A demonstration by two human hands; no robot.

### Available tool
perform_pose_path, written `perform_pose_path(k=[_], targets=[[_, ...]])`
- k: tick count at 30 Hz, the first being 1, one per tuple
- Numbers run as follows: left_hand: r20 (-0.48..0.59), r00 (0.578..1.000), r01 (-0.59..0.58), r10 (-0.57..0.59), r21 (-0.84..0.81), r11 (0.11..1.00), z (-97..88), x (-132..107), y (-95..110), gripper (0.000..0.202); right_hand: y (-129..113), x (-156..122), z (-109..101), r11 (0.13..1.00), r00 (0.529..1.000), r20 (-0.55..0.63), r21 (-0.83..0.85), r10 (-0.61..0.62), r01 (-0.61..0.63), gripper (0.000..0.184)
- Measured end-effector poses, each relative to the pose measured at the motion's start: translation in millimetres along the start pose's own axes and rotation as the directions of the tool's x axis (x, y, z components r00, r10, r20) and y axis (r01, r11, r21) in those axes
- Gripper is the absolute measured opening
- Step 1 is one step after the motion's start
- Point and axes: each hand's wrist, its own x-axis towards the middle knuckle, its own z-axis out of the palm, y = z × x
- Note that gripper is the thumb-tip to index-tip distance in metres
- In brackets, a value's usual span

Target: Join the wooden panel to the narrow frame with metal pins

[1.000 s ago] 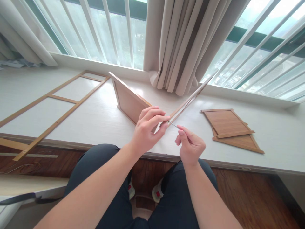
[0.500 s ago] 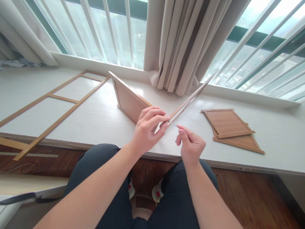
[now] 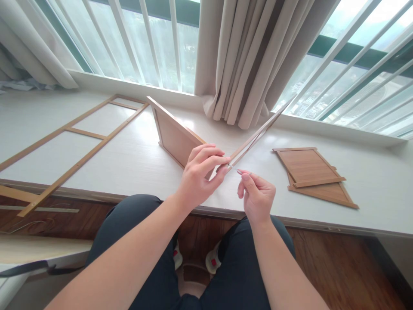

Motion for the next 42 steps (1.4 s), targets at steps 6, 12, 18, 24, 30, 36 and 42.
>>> perform_pose_path(k=[6,12,18,24,30,36,42], targets=[[-0.014,1.0,-0.017,0.017,-0.004,1.0,0.7,-0.1,-1.6,0.012,-0.4,-0.9,-0.6,1.0,1.0,-0.011,-0.022,0.005,-0.005,0.028],[-0.017,1.0,-0.017,0.017,-0.004,1.0,1.2,-0.1,-1.8,0.012,-5.6,2.6,1.6,0.995,0.995,0.043,0.043,0.092,-0.094,0.029],[-0.008,1.0,-0.004,0.004,0.001,1.0,0.5,0.0,-0.7,0.012,-7.9,4.7,4.2,0.978,0.985,0.071,0.122,0.159,-0.167,0.028],[-0.005,1.0,-0.006,0.006,-0.001,1.0,0.0,-0.3,-0.4,0.013,-5.4,2.3,2.1,0.988,0.99,0.047,0.082,0.129,-0.133,0.027],[0.003,1.0,0.012,-0.012,-0.001,1.0,0.1,-0.8,-0.6,0.013,-3.8,0.5,2.2,0.997,0.997,-0.003,0.016,0.076,-0.076,0.027],[-0.005,1.0,0.008,-0.008,0.0,1.0,0.9,-0.8,-0.6,0.013,-13.8,6.3,3.0,0.939,0.944,0.183,0.158,0.275,-0.304,0.032],[-0.001,1.0,0.017,-0.017,0.008,1.0,0.4,-0.3,0.8,0.013,-17.1,10.5,3.9,0.874,0.889,0.28,0.229,0.362,-0.428,0.03]])
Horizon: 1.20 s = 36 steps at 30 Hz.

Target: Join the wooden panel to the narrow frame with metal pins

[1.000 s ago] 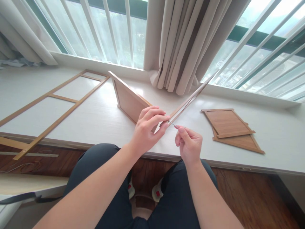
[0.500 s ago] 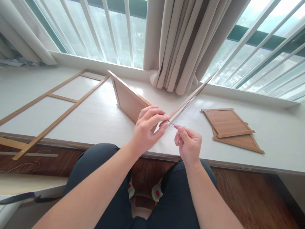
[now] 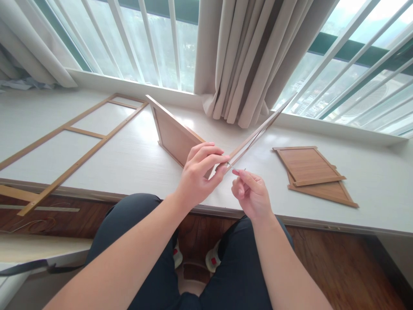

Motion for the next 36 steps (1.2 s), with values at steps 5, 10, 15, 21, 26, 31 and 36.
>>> perform_pose_path(k=[5,10,15,21,26,31,36], targets=[[0.02,1.0,0.008,-0.008,0.016,1.0,-1.4,0.6,0.6,0.014,7.0,-2.8,0.7,0.965,0.961,-0.156,-0.173,-0.227,0.199,0.03],[0.003,1.0,-0.017,0.017,-0.004,1.0,-0.4,-0.6,-1.3,0.013,14.7,-10.3,-1.8,0.786,0.83,-0.202,-0.494,-0.52,0.372,0.026],[0.003,1.0,-0.014,0.014,-0.015,1.0,0.4,-1.3,-2.1,0.014,16.6,-14.6,-4.3,0.604,0.737,-0.11,-0.66,-0.667,0.448,0.022],[0.011,1.0,0.007,-0.007,-0.014,1.0,0.2,-1.4,-1.1,0.014,16.3,-16.5,-6.1,0.465,0.671,0.003,-0.718,-0.742,0.518,0.017],[0.008,1.0,0.002,-0.002,-0.011,1.0,-0.8,-1.0,-0.1,0.014,15.7,-16.1,-7.0,0.412,0.65,0.022,-0.757,-0.76,0.507,0.017],[0.022,1.0,0.023,-0.023,-0.01,1.0,-0.5,-0.7,0.0,0.014,16.2,-14.1,-8.4,0.406,0.625,0.002,-0.758,-0.781,0.51,0.017],[0.009,1.0,0.01,-0.01,-0.023,1.0,0.4,-1.3,-0.9,0.014,15.2,-13.1,-8.0,0.391,0.623,0.025,-0.759,-0.782,0.521,0.016]])
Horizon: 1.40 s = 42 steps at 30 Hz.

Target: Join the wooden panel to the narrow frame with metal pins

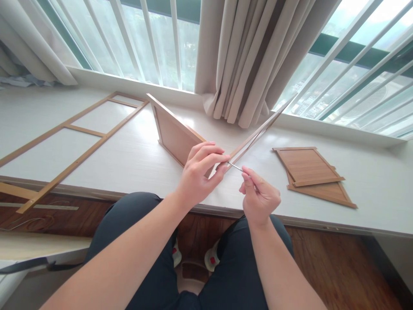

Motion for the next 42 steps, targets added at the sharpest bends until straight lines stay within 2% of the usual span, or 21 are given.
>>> perform_pose_path(k=[9,17,24,30,33,35,38,42], targets=[[0.005,1.0,0.02,-0.02,0.011,1.0,0.2,-0.4,0.0,0.015,-0.6,-0.2,-2.3,0.993,0.996,0.013,-0.067,-0.093,0.094,0.018],[0.0,1.0,0.019,-0.019,0.002,1.0,0.6,-0.4,0.1,0.014,-3.8,0.9,-2.3,0.994,0.997,0.017,-0.077,-0.073,0.074,0.017],[0.0,1.0,0.012,-0.012,0.003,1.0,0.1,0.0,0.8,0.014,-2.8,0.2,1.1,0.991,0.993,0.034,0.059,0.116,-0.118,0.02],[-0.012,1.0,0.001,0.0,0.003,1.0,0.6,0.0,0.7,0.013,-3.1,1.0,-1.3,0.989,0.989,0.085,0.076,0.118,-0.125,0.02],[-0.011,1.0,0.003,-0.003,0.004,1.0,0.9,-0.2,0.5,0.014,-3.1,1.2,-0.3,0.981,0.985,0.066,0.104,0.158,-0.165,0.02],[-0.018,1.0,-0.003,0.003,0.004,1.0,1.0,-0.3,0.4,0.014,-2.7,2.0,1.3,0.95,0.968,0.078,0.188,0.236,-0.247,0.021],[-0.027,1.0,-0.009,0.009,0.01,1.0,0.9,-0.5,0.3,0.014,-1.7,4.5,2.9,0.86,0.92,0.185,0.33,0.346,-0.39,0.023],[-0.026,1.0,-0.008,0.008,0.023,1.0,0.6,-0.3,0.6,0.014,-0.9,6.5,2.7,0.796,0.885,0.266,0.392,0.381,-0.461,0.025]])
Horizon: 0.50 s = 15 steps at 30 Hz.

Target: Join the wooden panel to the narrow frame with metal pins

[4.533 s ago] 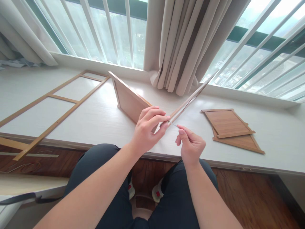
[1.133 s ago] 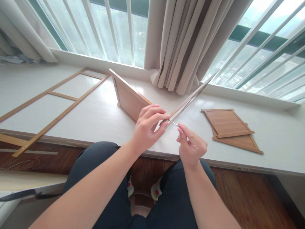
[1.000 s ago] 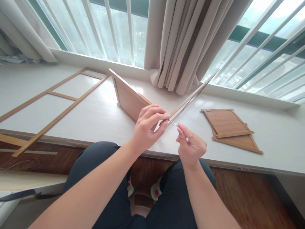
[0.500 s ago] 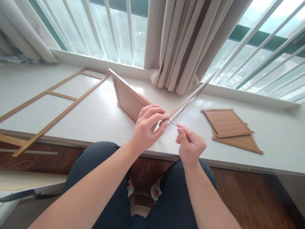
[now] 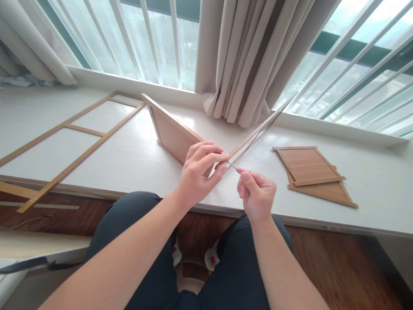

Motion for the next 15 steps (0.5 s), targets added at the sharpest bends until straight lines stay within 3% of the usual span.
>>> perform_pose_path(k=[7,10,13,15], targets=[[0.011,1.0,0.008,-0.008,0.014,1.0,-0.3,0.2,0.1,0.013,-5.5,0.1,1.9,0.996,0.999,0.001,0.078,0.05,-0.05,0.023],[0.004,1.0,-0.004,0.004,0.012,1.0,-0.1,-0.2,-0.7,0.013,-11.7,4.1,1.7,0.955,0.979,0.136,0.237,0.148,-0.178,0.021],[0.0,1.0,-0.015,0.015,0.01,1.0,0.1,-0.7,-1.3,0.013,-15.9,8.6,0.4,0.881,0.925,0.306,0.343,0.224,-0.327,0.02],[0.0,1.0,-0.016,0.016,0.006,1.0,0.2,-0.8,-1.4,0.013,-16.8,10.1,0.0,0.862,0.914,0.332,0.363,0.234,-0.353,0.02]])
